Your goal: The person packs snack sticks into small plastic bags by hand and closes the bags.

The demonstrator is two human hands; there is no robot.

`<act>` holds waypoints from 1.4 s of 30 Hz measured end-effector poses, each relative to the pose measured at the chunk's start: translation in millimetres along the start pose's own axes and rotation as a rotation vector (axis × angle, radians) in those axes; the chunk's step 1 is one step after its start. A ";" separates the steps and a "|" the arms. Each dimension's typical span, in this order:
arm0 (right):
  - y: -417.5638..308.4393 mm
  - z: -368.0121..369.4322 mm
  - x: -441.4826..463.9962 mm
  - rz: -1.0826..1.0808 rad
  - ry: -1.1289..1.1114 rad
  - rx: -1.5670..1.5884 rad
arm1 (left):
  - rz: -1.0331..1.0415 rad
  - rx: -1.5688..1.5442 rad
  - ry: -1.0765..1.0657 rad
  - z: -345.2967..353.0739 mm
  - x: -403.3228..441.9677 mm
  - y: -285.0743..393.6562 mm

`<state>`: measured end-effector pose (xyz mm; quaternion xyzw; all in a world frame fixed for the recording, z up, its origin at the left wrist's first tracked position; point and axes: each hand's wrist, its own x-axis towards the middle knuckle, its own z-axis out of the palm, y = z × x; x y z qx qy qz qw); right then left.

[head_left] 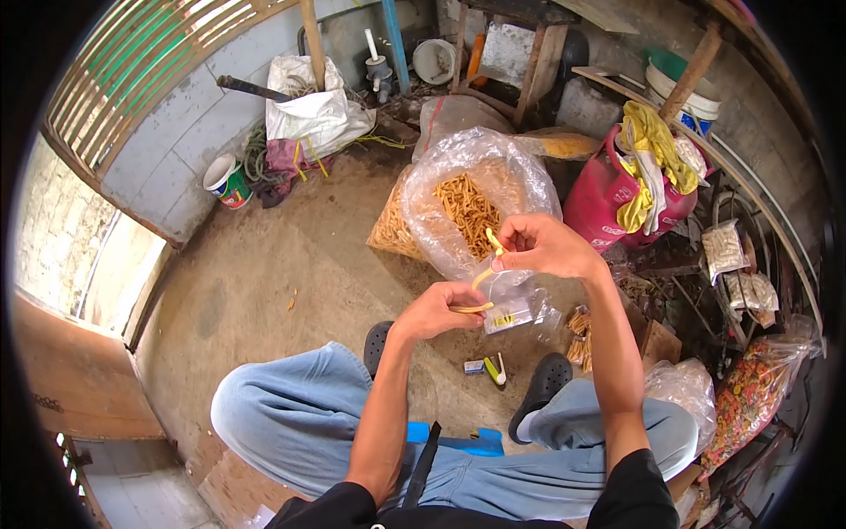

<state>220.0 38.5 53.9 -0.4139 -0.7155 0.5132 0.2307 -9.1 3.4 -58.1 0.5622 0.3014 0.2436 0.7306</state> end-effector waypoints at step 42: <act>-41.2 10.9 -21.9 -0.083 0.418 -0.075 | 0.080 -0.042 0.089 7.3 1.0 18.7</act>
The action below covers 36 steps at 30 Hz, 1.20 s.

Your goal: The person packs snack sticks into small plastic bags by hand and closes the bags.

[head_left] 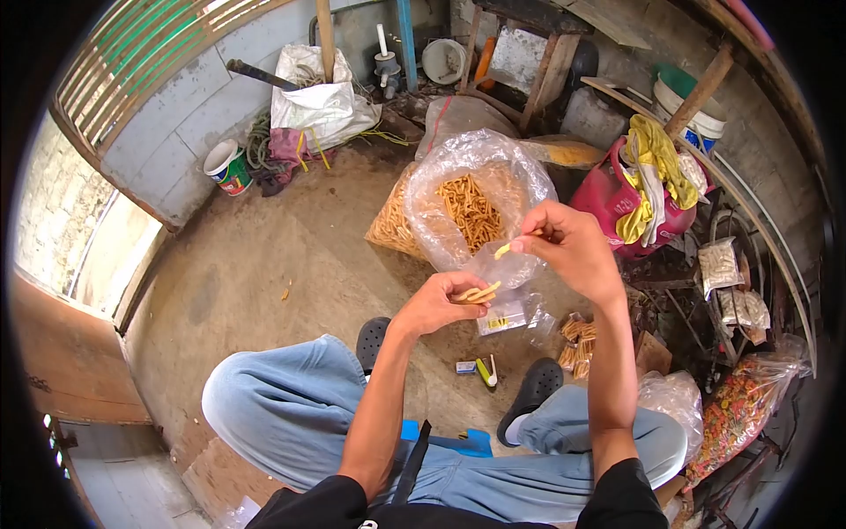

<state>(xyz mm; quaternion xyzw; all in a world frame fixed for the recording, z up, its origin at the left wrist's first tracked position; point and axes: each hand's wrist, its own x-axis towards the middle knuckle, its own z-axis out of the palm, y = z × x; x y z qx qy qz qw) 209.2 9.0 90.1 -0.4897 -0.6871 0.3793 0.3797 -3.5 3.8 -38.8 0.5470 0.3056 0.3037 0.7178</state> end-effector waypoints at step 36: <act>294.2 89.1 76.5 0.273 -0.095 -0.616 | -0.108 -0.055 0.351 -45.6 6.7 -42.0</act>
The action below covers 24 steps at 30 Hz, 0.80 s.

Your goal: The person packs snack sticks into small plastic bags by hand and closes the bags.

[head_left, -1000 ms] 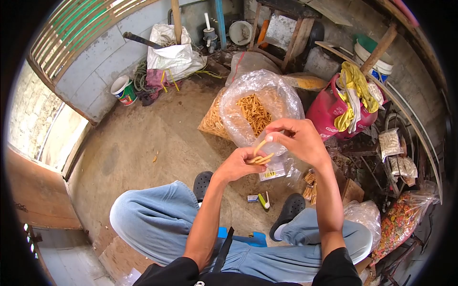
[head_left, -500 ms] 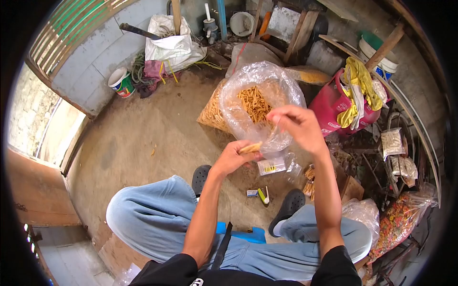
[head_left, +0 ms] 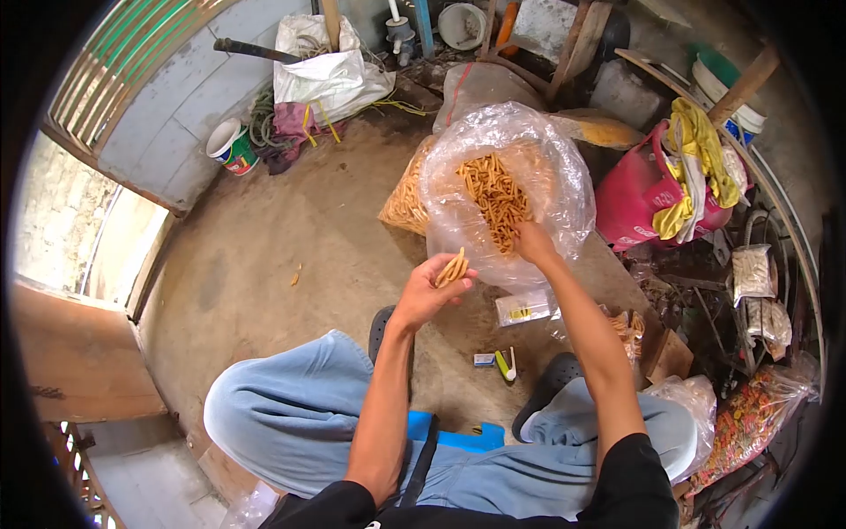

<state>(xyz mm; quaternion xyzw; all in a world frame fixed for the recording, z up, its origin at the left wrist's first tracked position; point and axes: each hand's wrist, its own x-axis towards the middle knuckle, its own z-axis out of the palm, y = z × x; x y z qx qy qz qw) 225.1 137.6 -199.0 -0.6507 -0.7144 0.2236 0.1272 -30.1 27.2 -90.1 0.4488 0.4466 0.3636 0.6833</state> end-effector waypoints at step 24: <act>2.6 16.5 0.1 0.005 0.272 0.112 | -0.021 0.019 -0.070 8.6 0.7 7.0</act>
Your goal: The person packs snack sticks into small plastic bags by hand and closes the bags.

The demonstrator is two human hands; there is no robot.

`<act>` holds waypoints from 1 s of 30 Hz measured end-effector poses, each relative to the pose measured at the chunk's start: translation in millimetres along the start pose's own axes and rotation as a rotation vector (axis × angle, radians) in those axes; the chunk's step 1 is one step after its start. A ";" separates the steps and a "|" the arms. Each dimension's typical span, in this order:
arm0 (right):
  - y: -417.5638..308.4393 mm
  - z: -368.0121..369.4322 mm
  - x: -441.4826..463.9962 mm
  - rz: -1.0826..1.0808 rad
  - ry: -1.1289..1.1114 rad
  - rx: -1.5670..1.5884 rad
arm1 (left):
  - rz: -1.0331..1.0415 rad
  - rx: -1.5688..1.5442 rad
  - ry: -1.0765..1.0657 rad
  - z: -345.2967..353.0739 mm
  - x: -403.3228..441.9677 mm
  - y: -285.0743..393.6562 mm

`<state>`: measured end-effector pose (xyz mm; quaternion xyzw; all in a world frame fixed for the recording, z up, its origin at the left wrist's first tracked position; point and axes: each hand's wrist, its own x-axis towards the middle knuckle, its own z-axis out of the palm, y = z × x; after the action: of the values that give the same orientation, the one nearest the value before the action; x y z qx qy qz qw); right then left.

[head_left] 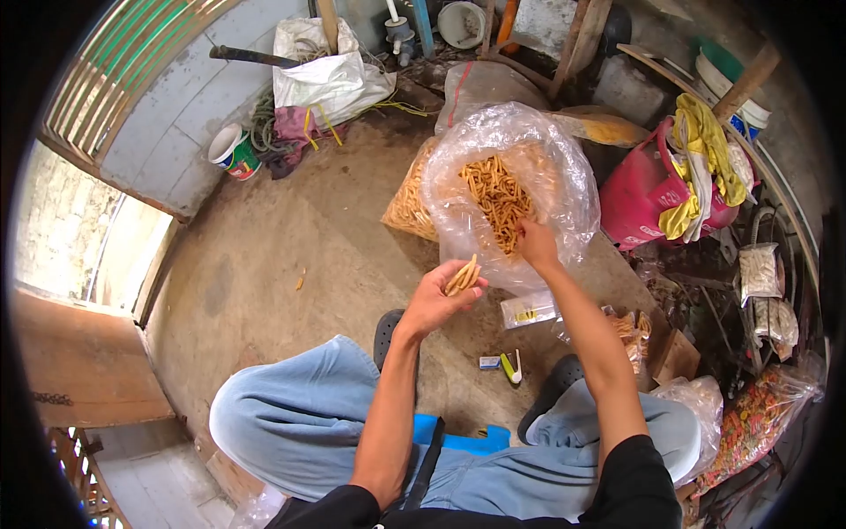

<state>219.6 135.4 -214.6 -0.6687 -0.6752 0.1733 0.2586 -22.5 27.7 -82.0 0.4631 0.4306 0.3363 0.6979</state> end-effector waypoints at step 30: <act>-11.0 -67.3 -6.6 0.331 -0.082 0.613 | -0.006 0.010 -0.132 7.4 -11.8 17.3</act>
<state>249.5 120.8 -154.7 -0.6530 -0.4838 0.4342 0.3886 -21.6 20.8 -60.9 0.4865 0.3865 0.3009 0.7235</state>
